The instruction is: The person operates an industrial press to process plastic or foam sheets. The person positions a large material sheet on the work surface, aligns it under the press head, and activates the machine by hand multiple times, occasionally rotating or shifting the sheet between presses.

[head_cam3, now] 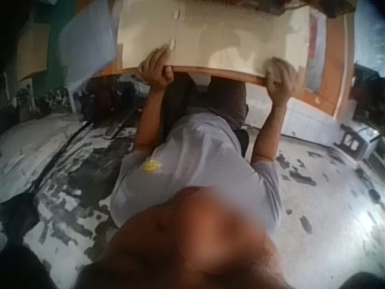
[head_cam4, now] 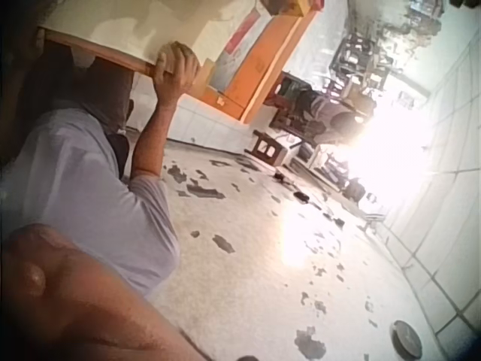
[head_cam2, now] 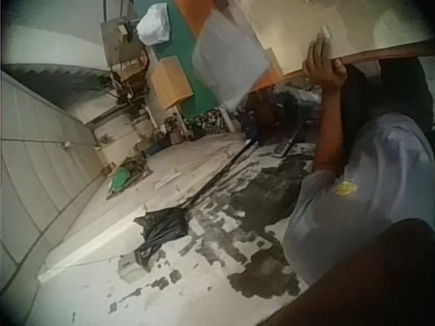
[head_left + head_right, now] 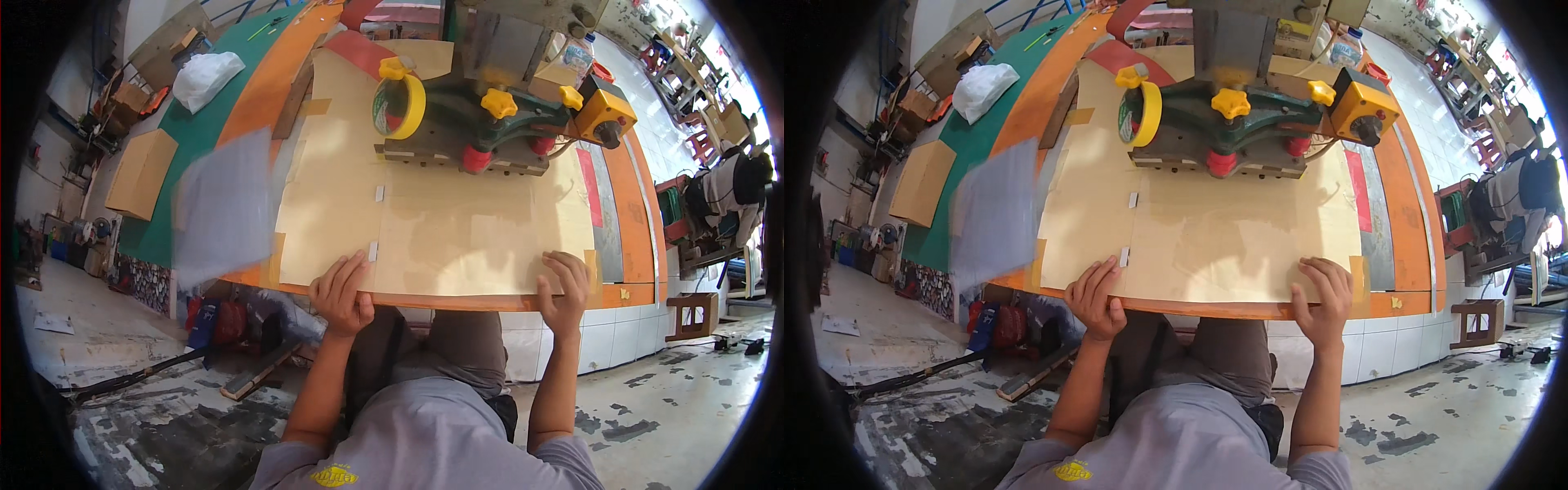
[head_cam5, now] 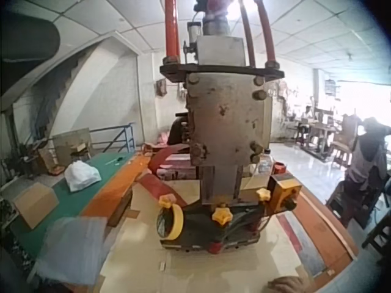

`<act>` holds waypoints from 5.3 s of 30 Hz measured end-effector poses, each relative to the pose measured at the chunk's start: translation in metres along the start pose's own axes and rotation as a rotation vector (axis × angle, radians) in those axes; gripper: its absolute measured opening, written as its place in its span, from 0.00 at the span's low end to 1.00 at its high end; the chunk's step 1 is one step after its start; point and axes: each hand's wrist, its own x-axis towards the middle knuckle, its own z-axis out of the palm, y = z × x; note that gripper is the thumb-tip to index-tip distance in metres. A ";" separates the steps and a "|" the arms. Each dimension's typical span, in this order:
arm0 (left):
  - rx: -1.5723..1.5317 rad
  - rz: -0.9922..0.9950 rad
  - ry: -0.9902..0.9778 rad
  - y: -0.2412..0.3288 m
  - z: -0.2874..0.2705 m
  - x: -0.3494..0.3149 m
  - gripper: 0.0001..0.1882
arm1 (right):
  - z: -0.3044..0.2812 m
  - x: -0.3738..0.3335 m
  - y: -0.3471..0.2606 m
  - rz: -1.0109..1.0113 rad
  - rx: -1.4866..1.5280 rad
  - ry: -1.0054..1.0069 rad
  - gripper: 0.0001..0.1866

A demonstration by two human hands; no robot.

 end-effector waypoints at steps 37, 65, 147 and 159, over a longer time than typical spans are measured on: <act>-0.380 -0.161 -0.253 0.011 -0.037 0.047 0.23 | -0.054 -0.003 -0.073 -0.161 -0.059 -0.219 0.17; -1.194 -0.532 -1.161 0.050 -0.010 0.162 0.09 | -0.127 -0.044 -0.051 0.103 0.248 -0.727 0.13; -1.560 -0.595 -0.637 0.052 -0.008 0.122 0.20 | -0.054 0.058 0.007 0.567 0.874 0.354 0.09; -1.466 -0.614 -0.738 0.124 0.010 0.089 0.18 | -0.085 0.014 -0.005 0.475 0.282 0.417 0.18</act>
